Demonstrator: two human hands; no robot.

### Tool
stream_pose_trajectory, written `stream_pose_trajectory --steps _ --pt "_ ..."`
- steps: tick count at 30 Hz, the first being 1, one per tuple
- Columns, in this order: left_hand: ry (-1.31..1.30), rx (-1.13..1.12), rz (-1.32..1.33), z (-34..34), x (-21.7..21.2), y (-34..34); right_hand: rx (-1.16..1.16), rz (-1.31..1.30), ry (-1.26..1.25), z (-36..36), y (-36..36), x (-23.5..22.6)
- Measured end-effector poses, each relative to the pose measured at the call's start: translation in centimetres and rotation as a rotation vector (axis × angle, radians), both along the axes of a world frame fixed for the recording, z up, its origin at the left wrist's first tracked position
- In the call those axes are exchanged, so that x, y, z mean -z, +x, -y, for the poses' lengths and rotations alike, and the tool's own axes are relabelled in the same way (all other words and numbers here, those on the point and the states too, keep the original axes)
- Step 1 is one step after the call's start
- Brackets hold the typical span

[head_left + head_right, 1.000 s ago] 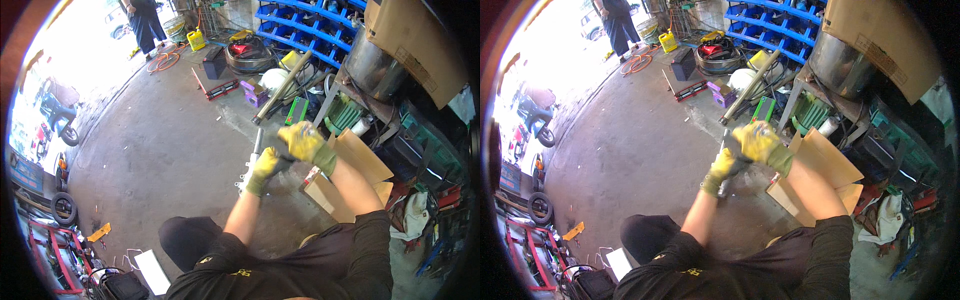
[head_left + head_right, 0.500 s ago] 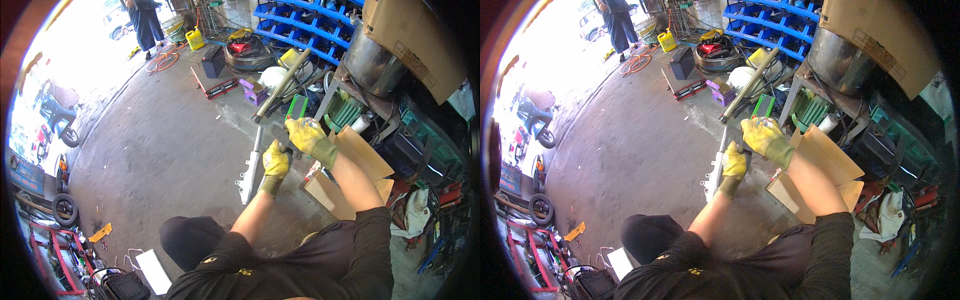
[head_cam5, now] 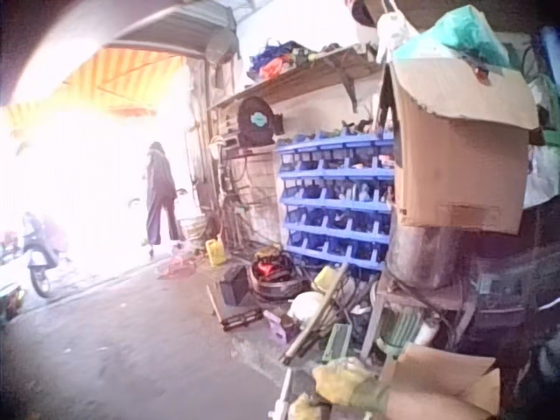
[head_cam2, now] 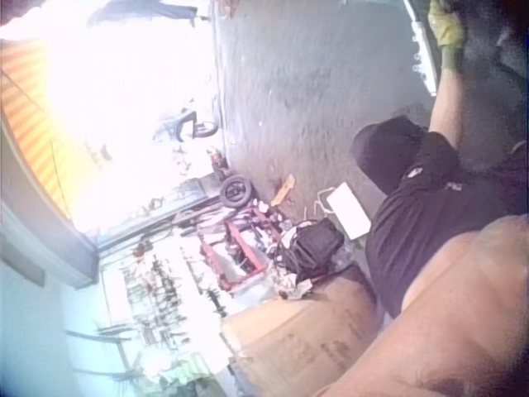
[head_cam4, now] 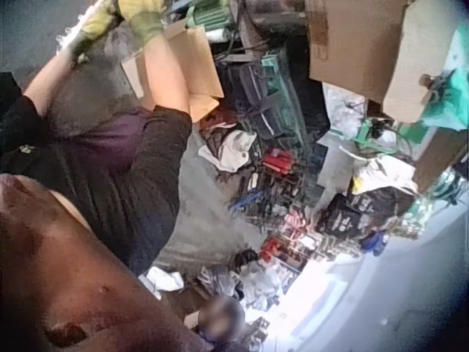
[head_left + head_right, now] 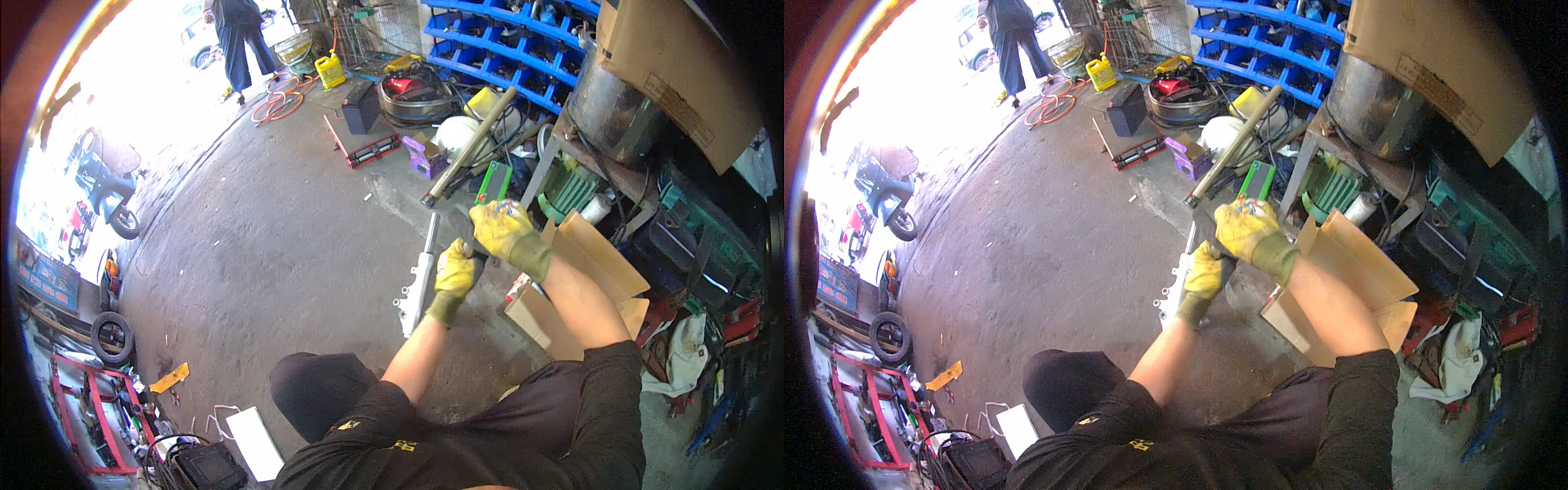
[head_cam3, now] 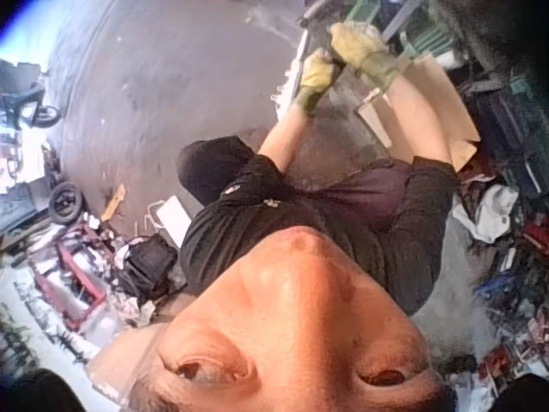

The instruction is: The person retrieves a metal tube and a cylindrical part from a cardboard box, then sits on the floor to assemble them. They insert the cylindrical part into the tube, rotate it, and adjust the fit repeatedly.

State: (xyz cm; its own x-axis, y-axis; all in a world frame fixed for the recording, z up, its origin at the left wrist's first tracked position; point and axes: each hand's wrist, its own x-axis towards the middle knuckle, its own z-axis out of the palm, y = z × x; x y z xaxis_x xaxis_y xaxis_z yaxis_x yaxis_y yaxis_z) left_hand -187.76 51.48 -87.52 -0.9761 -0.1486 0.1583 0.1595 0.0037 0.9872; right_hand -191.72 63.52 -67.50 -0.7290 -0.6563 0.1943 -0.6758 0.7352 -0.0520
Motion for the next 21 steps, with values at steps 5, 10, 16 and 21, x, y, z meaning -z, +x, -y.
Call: stream_pose_trajectory --steps 5,10,16,21 --pt "0.083 0.830 0.149 2.9 -5.6 -0.4 -0.548 -0.204 -0.036 -3.5 0.6 -0.8" --pt "-0.353 -0.349 0.006 -1.2 -2.3 0.6 -0.055 -0.073 -0.038 -0.2 0.5 -0.8" --pt "-0.165 0.777 -0.110 3.9 -4.5 -0.7 -0.521 -0.114 -0.030 -1.5 0.7 -1.4" --pt "-0.124 -0.066 0.116 -3.9 -7.8 1.6 0.078 0.082 0.087 -3.7 -1.3 0.7"
